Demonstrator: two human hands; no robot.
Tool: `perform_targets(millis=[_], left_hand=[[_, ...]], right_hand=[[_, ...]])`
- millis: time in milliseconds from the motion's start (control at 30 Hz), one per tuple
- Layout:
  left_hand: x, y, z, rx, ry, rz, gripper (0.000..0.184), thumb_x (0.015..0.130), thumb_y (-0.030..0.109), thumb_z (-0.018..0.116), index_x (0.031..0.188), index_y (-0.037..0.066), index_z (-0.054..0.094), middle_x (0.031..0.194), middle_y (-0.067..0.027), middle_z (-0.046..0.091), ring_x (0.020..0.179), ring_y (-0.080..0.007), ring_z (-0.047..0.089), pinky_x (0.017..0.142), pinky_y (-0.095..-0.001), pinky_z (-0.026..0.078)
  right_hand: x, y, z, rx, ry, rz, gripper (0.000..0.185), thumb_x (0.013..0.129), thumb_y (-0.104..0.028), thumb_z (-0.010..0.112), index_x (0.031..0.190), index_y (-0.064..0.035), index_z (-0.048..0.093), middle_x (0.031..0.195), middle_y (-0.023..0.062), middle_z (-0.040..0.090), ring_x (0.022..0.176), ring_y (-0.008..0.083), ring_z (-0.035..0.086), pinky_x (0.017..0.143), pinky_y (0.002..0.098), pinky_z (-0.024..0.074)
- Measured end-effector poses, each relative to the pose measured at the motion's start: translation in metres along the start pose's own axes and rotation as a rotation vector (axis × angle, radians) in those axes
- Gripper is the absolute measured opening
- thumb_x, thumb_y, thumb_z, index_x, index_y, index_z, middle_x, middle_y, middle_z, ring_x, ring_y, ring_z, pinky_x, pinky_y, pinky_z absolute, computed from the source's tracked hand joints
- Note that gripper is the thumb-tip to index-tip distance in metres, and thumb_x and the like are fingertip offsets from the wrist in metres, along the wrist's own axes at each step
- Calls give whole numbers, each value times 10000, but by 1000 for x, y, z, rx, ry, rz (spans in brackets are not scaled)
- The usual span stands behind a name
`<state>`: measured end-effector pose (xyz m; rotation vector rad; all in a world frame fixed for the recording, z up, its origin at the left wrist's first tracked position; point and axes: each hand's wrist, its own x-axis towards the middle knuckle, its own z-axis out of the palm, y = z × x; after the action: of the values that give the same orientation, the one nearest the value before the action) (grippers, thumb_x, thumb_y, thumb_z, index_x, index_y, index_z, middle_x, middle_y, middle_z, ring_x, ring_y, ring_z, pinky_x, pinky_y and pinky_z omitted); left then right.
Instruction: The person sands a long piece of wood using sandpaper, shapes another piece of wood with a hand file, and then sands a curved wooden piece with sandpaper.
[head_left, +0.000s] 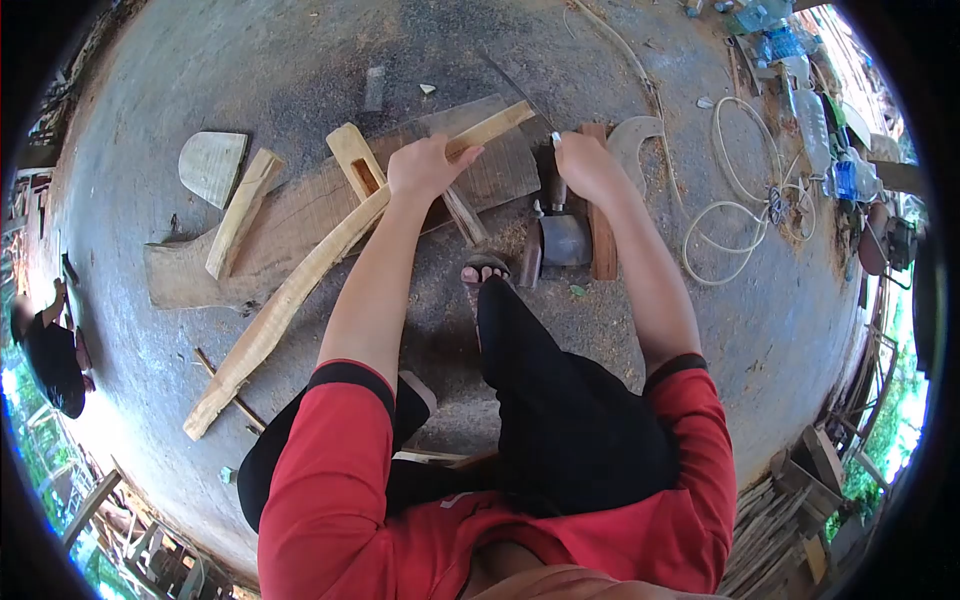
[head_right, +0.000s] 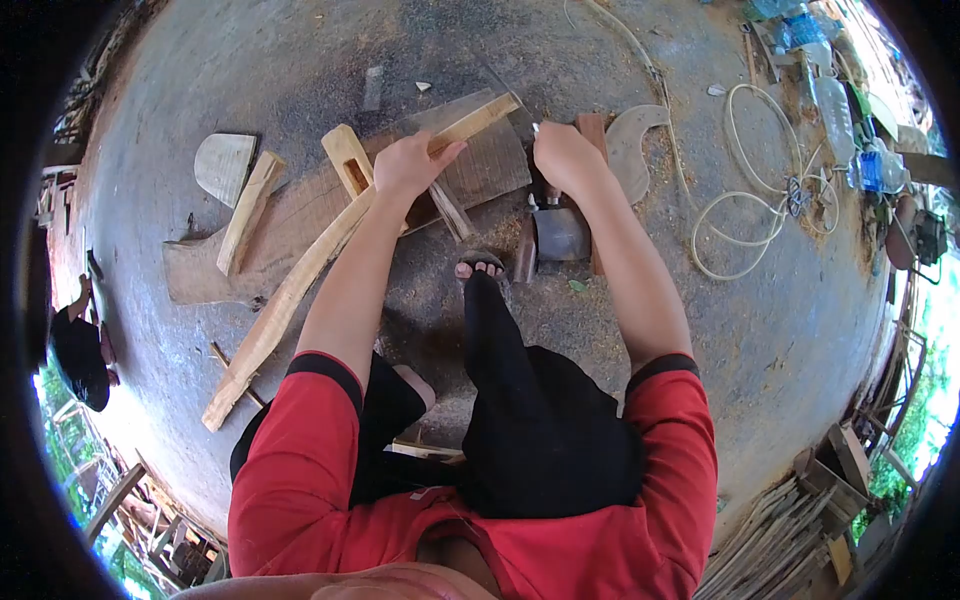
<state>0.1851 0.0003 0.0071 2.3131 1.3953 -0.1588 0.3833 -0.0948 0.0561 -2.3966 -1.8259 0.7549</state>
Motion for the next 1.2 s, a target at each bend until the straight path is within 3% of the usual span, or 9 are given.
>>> perform_targets(millis=[100, 333, 567, 667, 767, 933, 1000, 1100, 1200], left_hand=[[0, 1, 2, 1, 15, -2, 681, 752, 698, 413, 877, 56, 601, 802, -150, 644, 801, -304, 628, 680, -402, 498], [-3, -2, 2, 10, 19, 8, 680, 761, 688, 406, 849, 46, 613, 765, -137, 648, 763, -276, 638, 668, -382, 505], [2, -6, 6, -16, -1, 50, 655, 778, 664, 410, 900, 47, 594, 771, -151, 644, 778, -292, 633, 669, -397, 501], [2, -4, 2, -16, -9, 50, 662, 778, 667, 405, 919, 48, 590, 787, -150, 646, 790, -294, 631, 681, -397, 500], [-2, -1, -2, -21, -18, 30, 676, 773, 676, 401, 925, 45, 589, 798, -147, 647, 798, -296, 630, 689, -401, 498], [-1, -4, 2, -18, -3, 46, 700, 765, 690, 396, 934, 37, 588, 798, -145, 647, 794, -296, 630, 691, -403, 497], [-1, -2, 1, -14, 15, 35, 676, 764, 684, 404, 827, 46, 619, 785, -124, 650, 790, -275, 633, 684, -383, 500], [-1, -2, 0, -9, 10, 48, 677, 765, 683, 403, 823, 44, 619, 772, -128, 648, 781, -274, 634, 678, -384, 500], [1, -2, 1, -11, 20, 34, 677, 770, 682, 397, 831, 45, 618, 764, -131, 646, 774, -270, 636, 676, -389, 501]], right_hand=[[-30, 7, 16, 115, 55, 125, 223, 815, -121, 398, 860, 40, 544, 845, 267, 589, 832, 412, 572, 726, 483, 443], [-114, 2, -26, 68, -56, 243, 287, 880, -185, 358, 843, 42, 529, 843, 283, 574, 839, 441, 543, 731, 507, 421], [32, 7, 26, 63, 33, 46, 260, 847, -162, 393, 826, 47, 545, 855, 265, 587, 851, 415, 560, 737, 490, 441], [29, -3, 17, 84, 114, 37, 276, 847, -173, 388, 843, 51, 548, 866, 273, 583, 857, 418, 557, 742, 489, 439], [-17, 16, 16, 105, 47, 7, 282, 856, -186, 383, 854, 46, 544, 863, 279, 578, 858, 426, 551, 743, 499, 432], [-117, 2, -19, 108, -39, 230, 321, 906, -227, 346, 869, 53, 499, 854, 289, 560, 854, 453, 524, 724, 508, 396], [-119, 2, -23, 119, -38, 254, 301, 896, -212, 359, 864, 45, 511, 850, 282, 568, 850, 444, 533, 725, 510, 394], [-59, 5, -2, 87, -29, 146, 257, 854, -168, 375, 928, 26, 526, 857, 275, 586, 862, 425, 559, 749, 495, 435], [18, 3, 16, 59, 18, 65, 245, 838, -152, 397, 882, 31, 554, 859, 260, 597, 865, 398, 575, 755, 481, 446]])
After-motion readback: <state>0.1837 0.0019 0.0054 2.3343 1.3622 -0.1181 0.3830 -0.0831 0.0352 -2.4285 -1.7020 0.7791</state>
